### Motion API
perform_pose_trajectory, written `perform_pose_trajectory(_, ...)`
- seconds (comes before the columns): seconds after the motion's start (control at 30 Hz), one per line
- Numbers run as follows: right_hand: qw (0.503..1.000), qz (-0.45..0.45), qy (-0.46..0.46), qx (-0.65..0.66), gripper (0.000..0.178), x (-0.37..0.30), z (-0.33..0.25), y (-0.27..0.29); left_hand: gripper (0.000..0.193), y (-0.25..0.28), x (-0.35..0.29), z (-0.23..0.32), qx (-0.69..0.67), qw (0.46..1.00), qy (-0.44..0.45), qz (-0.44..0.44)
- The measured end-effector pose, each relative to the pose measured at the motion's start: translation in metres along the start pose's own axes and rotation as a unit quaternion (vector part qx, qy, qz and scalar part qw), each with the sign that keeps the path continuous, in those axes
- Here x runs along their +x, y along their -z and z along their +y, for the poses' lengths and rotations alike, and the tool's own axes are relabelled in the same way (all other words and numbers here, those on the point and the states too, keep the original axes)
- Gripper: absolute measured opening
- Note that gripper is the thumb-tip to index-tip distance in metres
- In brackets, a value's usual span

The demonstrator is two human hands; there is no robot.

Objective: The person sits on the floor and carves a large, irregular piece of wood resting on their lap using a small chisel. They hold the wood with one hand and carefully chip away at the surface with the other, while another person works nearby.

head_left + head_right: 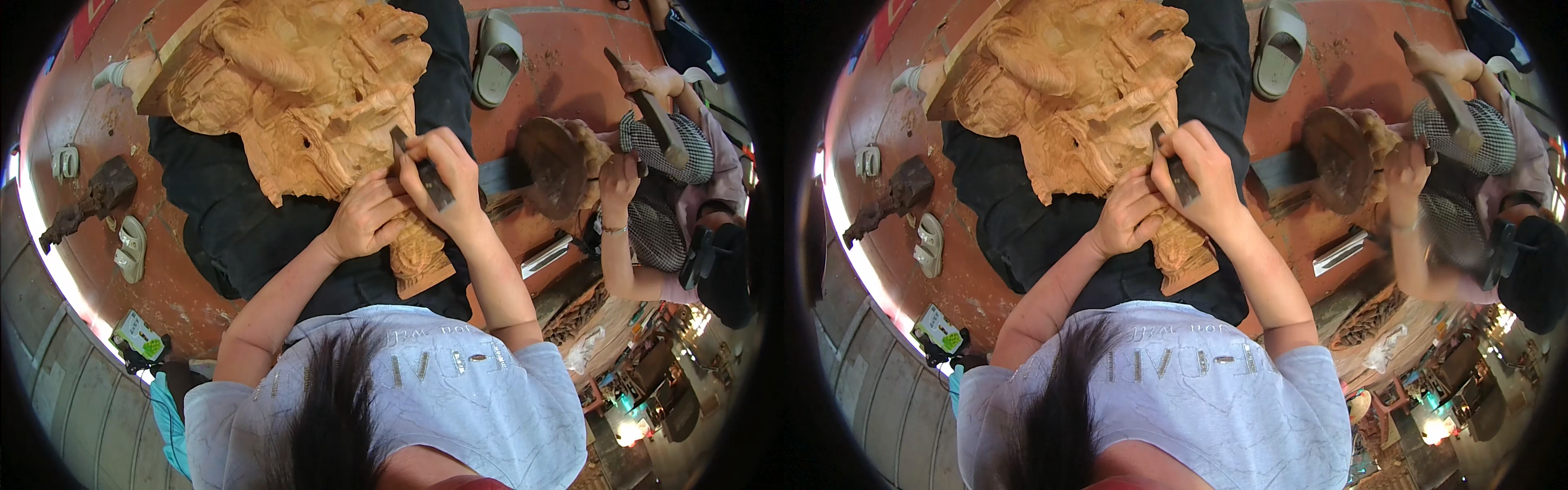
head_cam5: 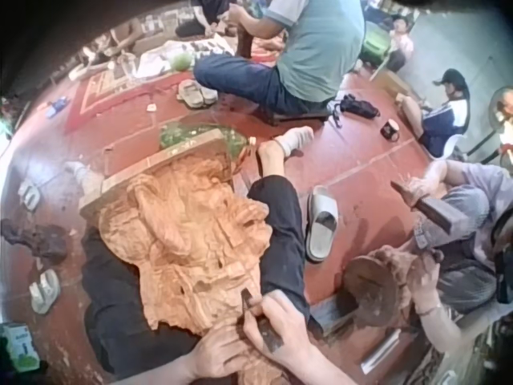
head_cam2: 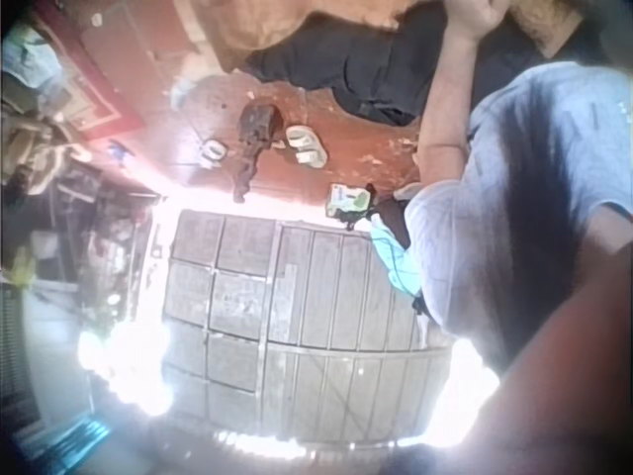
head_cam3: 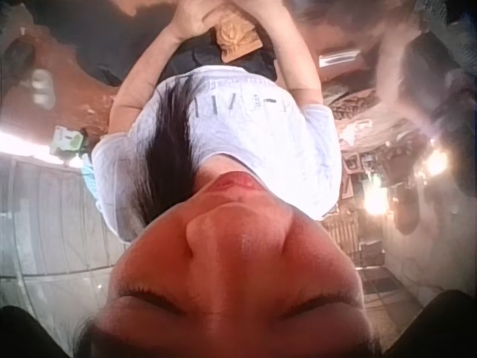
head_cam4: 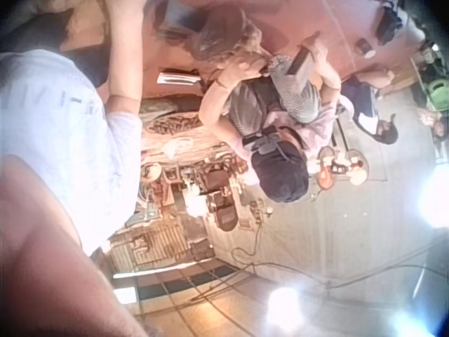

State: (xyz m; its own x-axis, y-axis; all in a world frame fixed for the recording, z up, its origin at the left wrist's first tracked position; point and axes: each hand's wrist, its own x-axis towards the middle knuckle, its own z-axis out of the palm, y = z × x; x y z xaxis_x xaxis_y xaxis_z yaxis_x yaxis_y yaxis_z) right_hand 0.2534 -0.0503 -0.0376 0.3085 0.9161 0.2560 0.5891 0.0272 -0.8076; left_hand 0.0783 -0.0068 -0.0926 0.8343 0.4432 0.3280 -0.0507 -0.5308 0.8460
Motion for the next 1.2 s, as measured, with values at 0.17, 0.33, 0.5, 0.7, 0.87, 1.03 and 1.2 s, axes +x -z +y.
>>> perform_pose_trajectory(0.17, 1.000, -0.018, -0.015, 0.006, 0.013, -0.011, -0.003, 0.006, 0.031, -0.002, -0.006, -0.001, 0.000, 1.000, 0.013, -0.015)
perform_pose_trajectory(0.33, 0.998, -0.044, -0.050, 0.012, 0.011, 0.001, -0.004, 0.013, 0.032, 0.000, 0.000, 0.002, 0.002, 1.000, 0.007, -0.003)
perform_pose_trajectory(0.5, 0.998, -0.034, -0.041, 0.018, 0.011, -0.007, -0.002, 0.009, 0.031, -0.001, 0.000, -0.001, 0.003, 1.000, 0.006, 0.002)
perform_pose_trajectory(0.7, 0.999, -0.023, -0.009, 0.022, 0.012, 0.002, 0.005, 0.009, 0.031, 0.002, 0.004, 0.004, -0.003, 1.000, 0.005, 0.005)
perform_pose_trajectory(0.87, 0.999, -0.023, -0.027, 0.018, 0.012, -0.007, 0.002, 0.006, 0.031, -0.001, -0.003, 0.001, 0.002, 1.000, 0.013, -0.006)
perform_pose_trajectory(1.03, 0.999, -0.037, -0.022, 0.033, 0.011, -0.004, 0.003, 0.012, 0.032, 0.000, -0.001, 0.002, 0.005, 1.000, 0.011, -0.007)
perform_pose_trajectory(1.2, 0.999, -0.031, -0.030, 0.030, 0.010, -0.001, 0.006, 0.004, 0.033, 0.000, 0.000, 0.000, 0.002, 1.000, 0.013, -0.007)
